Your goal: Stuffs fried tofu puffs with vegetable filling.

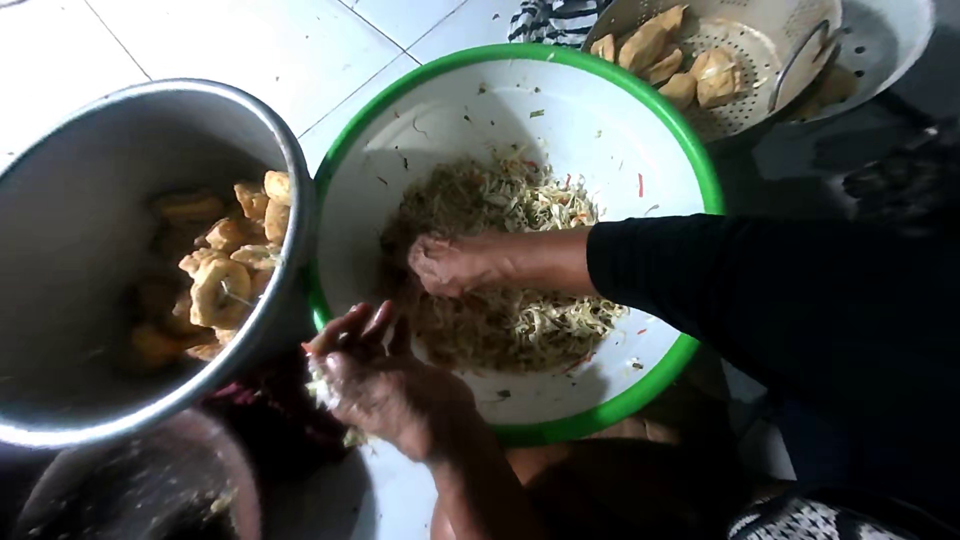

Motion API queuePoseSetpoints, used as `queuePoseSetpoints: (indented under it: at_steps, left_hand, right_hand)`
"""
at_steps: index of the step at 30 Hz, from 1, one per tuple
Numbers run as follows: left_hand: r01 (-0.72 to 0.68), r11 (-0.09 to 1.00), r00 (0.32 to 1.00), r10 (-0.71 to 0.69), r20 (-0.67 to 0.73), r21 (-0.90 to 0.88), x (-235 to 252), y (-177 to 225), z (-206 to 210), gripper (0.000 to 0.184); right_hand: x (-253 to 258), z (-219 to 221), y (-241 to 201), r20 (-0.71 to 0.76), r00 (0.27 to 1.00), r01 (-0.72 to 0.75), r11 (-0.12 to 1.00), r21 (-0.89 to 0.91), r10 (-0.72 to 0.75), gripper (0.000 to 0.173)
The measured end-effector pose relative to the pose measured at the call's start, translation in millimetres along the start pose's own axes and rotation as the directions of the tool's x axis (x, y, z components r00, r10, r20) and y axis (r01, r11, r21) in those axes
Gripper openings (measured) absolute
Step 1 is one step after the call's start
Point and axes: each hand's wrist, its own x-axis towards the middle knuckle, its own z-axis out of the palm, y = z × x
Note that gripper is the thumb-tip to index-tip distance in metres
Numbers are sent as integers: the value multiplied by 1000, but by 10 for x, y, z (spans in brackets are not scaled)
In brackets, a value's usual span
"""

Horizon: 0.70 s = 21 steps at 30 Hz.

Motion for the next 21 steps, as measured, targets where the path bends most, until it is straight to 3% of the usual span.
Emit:
queuePoseSetpoints:
  at_steps: [2,7,9,11,13,16,18,21]
  left_hand:
    - [77,995,997,-78,13,64,-12,20,33,42]
    - [201,974,972,-212,106,102,-10,-16,31,24]
    - [232,965,958,-249,146,121,-9,-41,2,24]
    - [265,952,942,-290,168,156,-38,-18,7,26]
    - [343,926,904,-371,213,156,-86,65,60,25]
    - [489,871,802,-474,364,56,-112,148,115,29]
    - [501,865,774,-450,446,3,-131,118,115,32]
    - [516,856,757,-443,480,-24,-191,151,182,27]
  right_hand:
    - [-10,71,68,3,1000,14,1000,-7,-14,40]
    - [67,-11,163,-189,981,-16,989,144,43,38]
    - [38,-136,205,-215,972,-53,983,174,91,42]
    - [-6,-249,249,-236,965,-50,965,259,114,34]
    - [-114,-348,235,-239,967,0,935,354,91,21]
    - [-446,-474,117,-226,974,122,871,475,-13,19]
    - [-674,-502,31,-263,960,205,873,442,-93,18]
    - [-945,-456,-82,-347,916,280,940,193,-201,24]
